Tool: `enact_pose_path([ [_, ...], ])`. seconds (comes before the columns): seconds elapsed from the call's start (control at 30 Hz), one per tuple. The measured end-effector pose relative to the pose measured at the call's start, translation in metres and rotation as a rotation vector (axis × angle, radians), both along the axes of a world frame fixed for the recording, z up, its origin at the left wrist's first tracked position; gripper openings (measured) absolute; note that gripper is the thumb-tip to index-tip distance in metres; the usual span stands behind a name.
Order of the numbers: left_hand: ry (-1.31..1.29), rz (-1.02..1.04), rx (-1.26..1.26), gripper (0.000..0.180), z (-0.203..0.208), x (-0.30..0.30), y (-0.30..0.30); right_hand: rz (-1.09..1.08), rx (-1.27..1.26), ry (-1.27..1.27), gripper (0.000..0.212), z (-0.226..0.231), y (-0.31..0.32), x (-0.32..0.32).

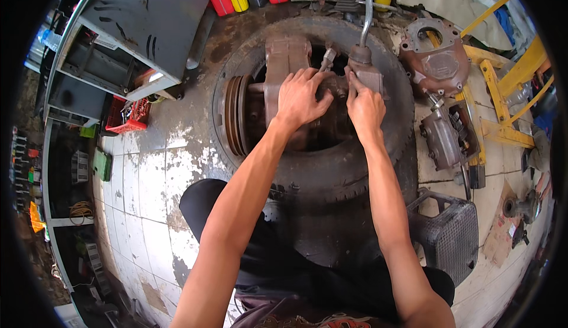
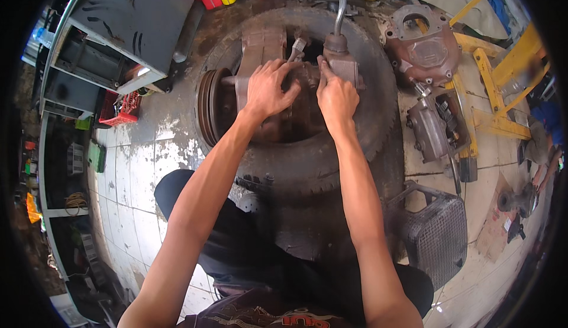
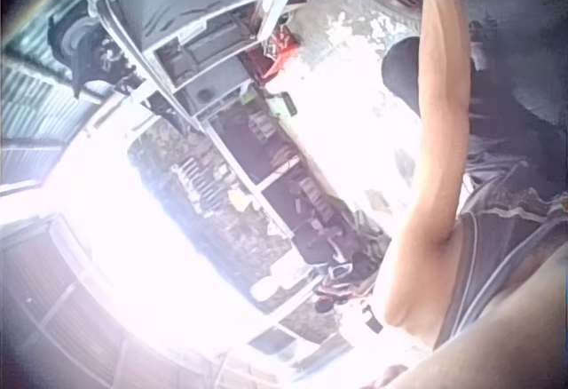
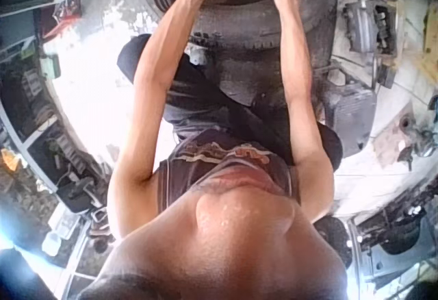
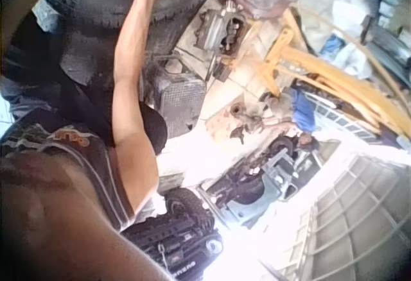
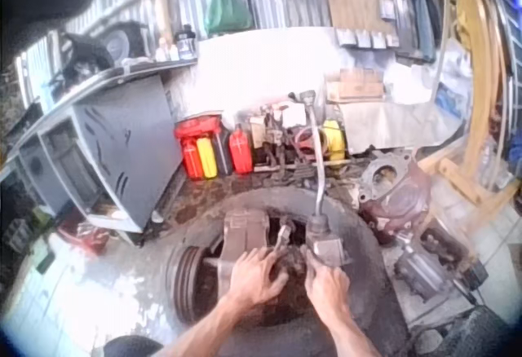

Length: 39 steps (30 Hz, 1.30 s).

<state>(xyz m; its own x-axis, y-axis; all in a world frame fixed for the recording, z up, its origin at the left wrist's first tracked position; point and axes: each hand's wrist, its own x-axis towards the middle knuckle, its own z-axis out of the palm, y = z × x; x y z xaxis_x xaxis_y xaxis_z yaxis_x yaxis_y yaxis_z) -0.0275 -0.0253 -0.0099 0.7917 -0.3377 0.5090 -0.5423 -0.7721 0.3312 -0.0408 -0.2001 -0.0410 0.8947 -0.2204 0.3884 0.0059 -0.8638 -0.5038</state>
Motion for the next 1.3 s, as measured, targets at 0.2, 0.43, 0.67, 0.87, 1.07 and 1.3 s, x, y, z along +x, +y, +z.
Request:
enact_pose_path([
  [0.2, 0.103, 0.132, -0.273, 0.037, 0.012, 0.016, -0.021, -0.016, -0.054, 0.099, 0.033, 0.015, -0.002, 0.008],
  [0.43, 0.054, 0.115, -0.25, 0.039, -0.006, 0.024, -0.03, -0.056, 0.512, 0.21, 0.05, 0.037, -0.046, 0.016],
  [0.67, 0.054, -0.018, -0.174, 0.056, -0.01, 0.016, -0.025, -0.184, 1.133, 0.185, 0.032, 0.054, -0.055, 0.0],
  [0.87, 0.021, -0.029, -0.218, 0.05, -0.014, 0.021, -0.029, -0.168, 0.993, 0.332, 0.034, 0.061, -0.05, 0.002],
  [1.07, 0.015, -0.024, -0.19, 0.048, -0.011, 0.021, -0.027, -0.125, 0.915, 0.424, 0.029, 0.065, -0.062, 0.0],
  [1.3, -0.007, 0.001, -0.176, 0.048, -0.013, 0.02, -0.027, -0.031, 0.777, 0.434, 0.036, 0.04, -0.058, -0.005],
])
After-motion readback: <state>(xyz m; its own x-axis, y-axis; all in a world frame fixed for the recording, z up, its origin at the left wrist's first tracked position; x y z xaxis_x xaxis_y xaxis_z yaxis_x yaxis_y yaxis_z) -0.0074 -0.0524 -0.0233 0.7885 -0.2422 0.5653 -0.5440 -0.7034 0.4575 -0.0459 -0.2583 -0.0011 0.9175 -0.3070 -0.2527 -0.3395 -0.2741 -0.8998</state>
